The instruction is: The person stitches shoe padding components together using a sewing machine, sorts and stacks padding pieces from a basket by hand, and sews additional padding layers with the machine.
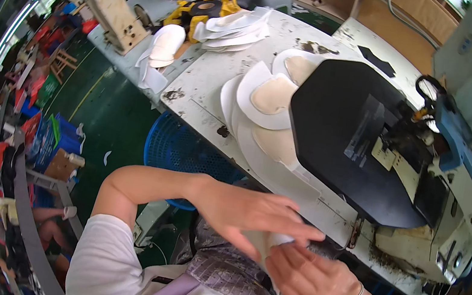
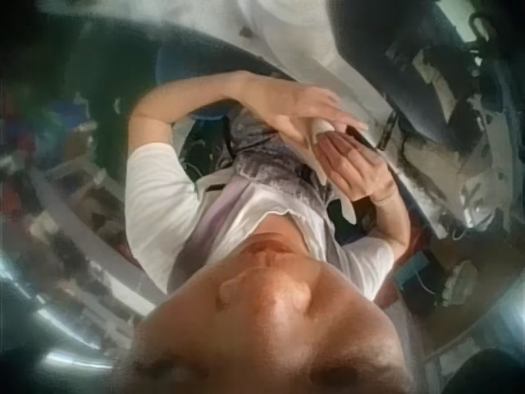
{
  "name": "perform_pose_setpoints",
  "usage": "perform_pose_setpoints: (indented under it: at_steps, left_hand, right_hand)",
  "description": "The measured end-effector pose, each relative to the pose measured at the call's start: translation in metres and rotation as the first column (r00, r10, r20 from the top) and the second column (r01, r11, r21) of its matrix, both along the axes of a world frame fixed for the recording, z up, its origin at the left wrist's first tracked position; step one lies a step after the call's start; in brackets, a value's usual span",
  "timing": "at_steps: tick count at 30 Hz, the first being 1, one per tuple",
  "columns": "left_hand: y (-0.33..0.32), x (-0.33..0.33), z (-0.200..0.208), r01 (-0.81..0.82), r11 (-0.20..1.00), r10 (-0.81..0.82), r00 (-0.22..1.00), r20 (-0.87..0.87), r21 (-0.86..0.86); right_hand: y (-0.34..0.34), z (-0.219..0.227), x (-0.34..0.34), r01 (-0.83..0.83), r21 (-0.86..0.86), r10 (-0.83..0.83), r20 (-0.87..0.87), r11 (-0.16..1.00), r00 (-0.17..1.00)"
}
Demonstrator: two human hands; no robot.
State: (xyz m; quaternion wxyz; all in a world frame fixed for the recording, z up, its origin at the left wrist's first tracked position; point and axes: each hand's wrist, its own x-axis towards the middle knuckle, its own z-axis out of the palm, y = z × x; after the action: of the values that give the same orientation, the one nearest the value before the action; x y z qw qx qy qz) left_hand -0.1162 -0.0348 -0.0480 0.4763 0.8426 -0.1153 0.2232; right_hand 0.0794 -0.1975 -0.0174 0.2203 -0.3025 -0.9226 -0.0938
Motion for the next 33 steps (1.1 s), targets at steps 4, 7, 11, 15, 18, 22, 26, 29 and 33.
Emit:
perform_pose_setpoints:
  at_steps: [4, 7, 11, 15, 18, 22, 26, 29, 33]
  left_hand:
    - [0.009, 0.014, 0.019, 0.117, 0.966, -0.207, 0.883, -0.42, -0.231]
    - [0.019, 0.024, 0.035, 0.056, 0.939, -0.176, 0.926, -0.334, -0.338]
    - [0.041, 0.034, 0.071, -0.094, 0.996, 0.085, 0.917, -0.39, -0.006]
    - [0.073, 0.08, 0.097, -0.24, 0.915, 0.359, 0.852, -0.38, 0.326]
    - [0.086, 0.119, 0.096, -0.213, 0.758, 0.492, 0.808, -0.325, 0.617]
    - [0.105, 0.145, 0.078, -0.323, 0.816, 0.508, 0.797, -0.328, 0.479]
    - [0.12, 0.165, 0.067, -0.297, 0.892, 0.4, 0.871, -0.286, 0.341]
    - [0.13, 0.178, 0.068, -0.233, 0.934, 0.328, 0.861, -0.388, 0.273]
    - [0.14, 0.189, 0.061, -0.292, 0.922, 0.36, 0.889, -0.283, 0.254]
  right_hand:
    - [0.015, 0.014, 0.013, -0.067, 0.254, 0.052, 0.067, 0.965, 0.996]
    - [0.023, 0.03, 0.03, -0.033, 0.285, 0.002, 0.108, 0.958, 0.994]
    - [0.035, 0.027, 0.052, 0.073, 0.388, -0.085, 0.015, 0.919, 0.996]
    - [0.061, 0.021, 0.072, 0.319, 0.378, -0.335, -0.025, 0.869, 0.942]
    - [0.066, 0.018, 0.08, 0.466, 0.16, -0.469, -0.019, 0.87, 0.883]
    - [0.073, 0.017, 0.094, 0.537, 0.134, -0.541, -0.011, 0.833, 0.841]
    - [0.075, 0.017, 0.099, 0.547, 0.149, -0.542, -0.075, 0.824, 0.837]
    - [0.077, 0.014, 0.103, 0.547, 0.194, -0.538, -0.099, 0.815, 0.837]
    - [0.079, 0.011, 0.1, 0.545, 0.263, -0.546, -0.075, 0.797, 0.835]
